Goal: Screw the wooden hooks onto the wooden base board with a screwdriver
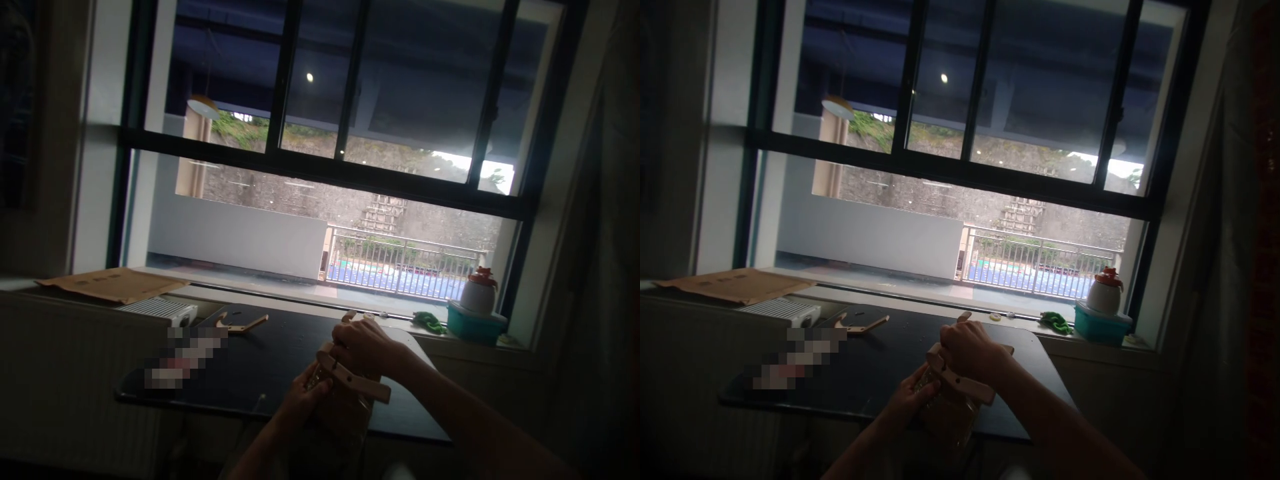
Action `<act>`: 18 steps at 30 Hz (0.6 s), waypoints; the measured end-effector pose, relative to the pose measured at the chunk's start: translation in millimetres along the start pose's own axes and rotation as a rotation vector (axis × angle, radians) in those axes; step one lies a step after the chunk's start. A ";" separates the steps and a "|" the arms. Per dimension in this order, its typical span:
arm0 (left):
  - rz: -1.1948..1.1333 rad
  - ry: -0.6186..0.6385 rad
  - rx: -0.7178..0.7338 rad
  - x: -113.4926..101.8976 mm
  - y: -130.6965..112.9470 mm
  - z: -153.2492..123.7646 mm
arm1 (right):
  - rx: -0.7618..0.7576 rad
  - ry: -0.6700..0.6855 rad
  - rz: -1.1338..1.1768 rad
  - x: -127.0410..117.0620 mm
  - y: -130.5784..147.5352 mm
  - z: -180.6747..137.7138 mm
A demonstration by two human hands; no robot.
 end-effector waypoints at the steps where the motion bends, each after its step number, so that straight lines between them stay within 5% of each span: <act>1: 0.002 -0.002 0.001 0.5 -0.3 -0.1 | 0.020 -0.008 0.001 0.7 0.6 0.0; 7: 0.018 0.010 0.003 -2.1 4.6 1.6 | 0.068 -0.034 -0.010 -1.7 1.9 2.3; 18: 0.009 0.040 -0.010 2.5 -5.3 -3.1 | -0.174 0.024 -0.001 -10.8 1.0 -6.4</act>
Point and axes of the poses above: each hand's wrist, its own z-axis towards the middle knuckle, its own x-axis out of the palm, y = z × x, the point moved 5 cm from there along z, towards the middle knuckle, and after that the axes turned 5 degrees about y, right-handed, at the moved point
